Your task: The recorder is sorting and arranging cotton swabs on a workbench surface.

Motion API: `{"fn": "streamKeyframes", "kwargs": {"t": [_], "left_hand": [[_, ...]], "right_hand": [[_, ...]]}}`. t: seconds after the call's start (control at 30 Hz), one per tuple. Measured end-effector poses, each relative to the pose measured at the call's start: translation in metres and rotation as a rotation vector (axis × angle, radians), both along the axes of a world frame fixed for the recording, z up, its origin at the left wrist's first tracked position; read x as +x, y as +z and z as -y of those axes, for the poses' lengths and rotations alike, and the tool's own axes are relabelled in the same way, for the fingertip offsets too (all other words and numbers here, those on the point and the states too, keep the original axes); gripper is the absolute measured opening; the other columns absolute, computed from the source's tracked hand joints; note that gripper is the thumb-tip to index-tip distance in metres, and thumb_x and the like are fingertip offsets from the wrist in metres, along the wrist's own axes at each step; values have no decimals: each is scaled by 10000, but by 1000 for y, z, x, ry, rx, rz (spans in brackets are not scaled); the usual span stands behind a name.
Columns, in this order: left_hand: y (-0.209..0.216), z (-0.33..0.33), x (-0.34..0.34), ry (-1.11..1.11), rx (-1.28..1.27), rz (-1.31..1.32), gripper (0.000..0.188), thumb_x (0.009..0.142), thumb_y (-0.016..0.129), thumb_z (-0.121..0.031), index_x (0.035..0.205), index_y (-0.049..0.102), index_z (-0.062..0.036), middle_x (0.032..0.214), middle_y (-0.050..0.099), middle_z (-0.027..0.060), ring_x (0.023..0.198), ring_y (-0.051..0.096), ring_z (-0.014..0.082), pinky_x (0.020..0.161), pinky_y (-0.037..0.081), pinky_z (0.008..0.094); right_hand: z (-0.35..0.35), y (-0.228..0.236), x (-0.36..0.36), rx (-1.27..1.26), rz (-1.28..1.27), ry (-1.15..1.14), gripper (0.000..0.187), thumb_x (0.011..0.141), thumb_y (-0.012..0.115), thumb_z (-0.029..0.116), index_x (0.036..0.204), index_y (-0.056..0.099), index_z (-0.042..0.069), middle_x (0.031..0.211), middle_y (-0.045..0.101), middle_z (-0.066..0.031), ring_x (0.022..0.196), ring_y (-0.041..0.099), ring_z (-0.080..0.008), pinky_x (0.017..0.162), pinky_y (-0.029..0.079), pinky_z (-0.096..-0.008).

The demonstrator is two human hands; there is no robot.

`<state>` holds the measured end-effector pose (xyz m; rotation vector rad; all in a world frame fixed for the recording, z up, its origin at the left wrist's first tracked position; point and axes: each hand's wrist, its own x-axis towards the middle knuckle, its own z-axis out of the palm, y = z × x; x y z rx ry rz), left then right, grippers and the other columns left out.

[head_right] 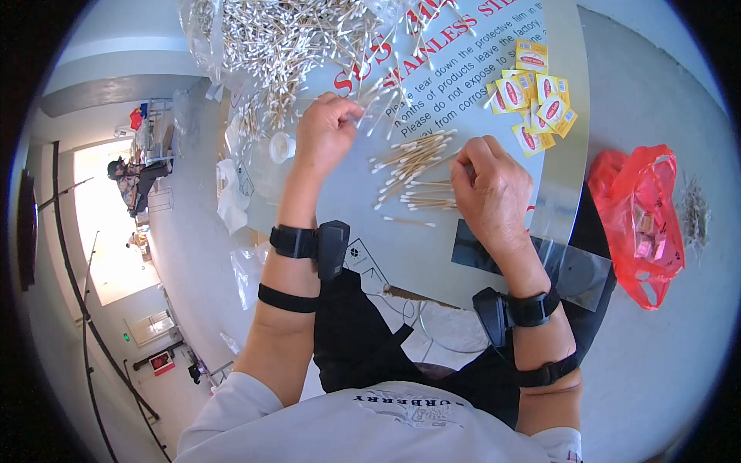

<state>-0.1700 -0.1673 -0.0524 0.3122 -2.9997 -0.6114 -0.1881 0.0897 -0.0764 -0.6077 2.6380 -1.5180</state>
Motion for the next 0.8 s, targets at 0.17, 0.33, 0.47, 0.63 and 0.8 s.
{"fn": "streamKeyframes", "kwargs": {"t": [0.17, 0.33, 0.47, 0.63, 0.8], "left_hand": [[-13, 2, 6, 69, -18, -225, 211, 720, 657, 53, 907, 688, -41, 816, 596, 77, 718, 617, 200, 660, 502, 317], [-11, -5, 6, 24, -5, -231, 169, 742, 689, 27, 897, 673, -38, 830, 594, 83, 778, 639, 226, 684, 508, 338], [-10, -7, 6, 19, 5, -224, 139, 723, 674, 4, 835, 631, -68, 837, 587, 82, 862, 600, 302, 717, 499, 417], [-14, 0, 10, 58, -112, -154, 103, 760, 664, 14, 841, 615, -26, 811, 608, 113, 772, 618, 300, 700, 491, 393], [-18, 8, 10, 20, -106, -217, 106, 783, 627, 30, 863, 590, -29, 807, 605, 129, 769, 613, 318, 699, 485, 407]], "right_hand": [[1, -1, 0, -12, 0, 0, 147, 776, 691, 68, 765, 544, 59, 747, 586, -77, 643, 605, -293, 570, 468, -380], [0, 0, 0, 6, 4, -6, 152, 774, 699, 66, 767, 547, 60, 751, 593, -75, 651, 611, -293, 574, 471, -380], [1, -1, 0, -2, 15, -9, 152, 771, 704, 66, 771, 552, 60, 752, 600, -75, 659, 616, -294, 576, 475, -378], [0, -2, 0, -7, 19, -4, 152, 772, 706, 67, 772, 555, 60, 752, 600, -76, 652, 614, -293, 574, 475, -378], [0, -1, 0, -5, 28, -3, 154, 773, 709, 67, 772, 556, 60, 751, 601, -76, 639, 612, -290, 569, 474, -374]]}}
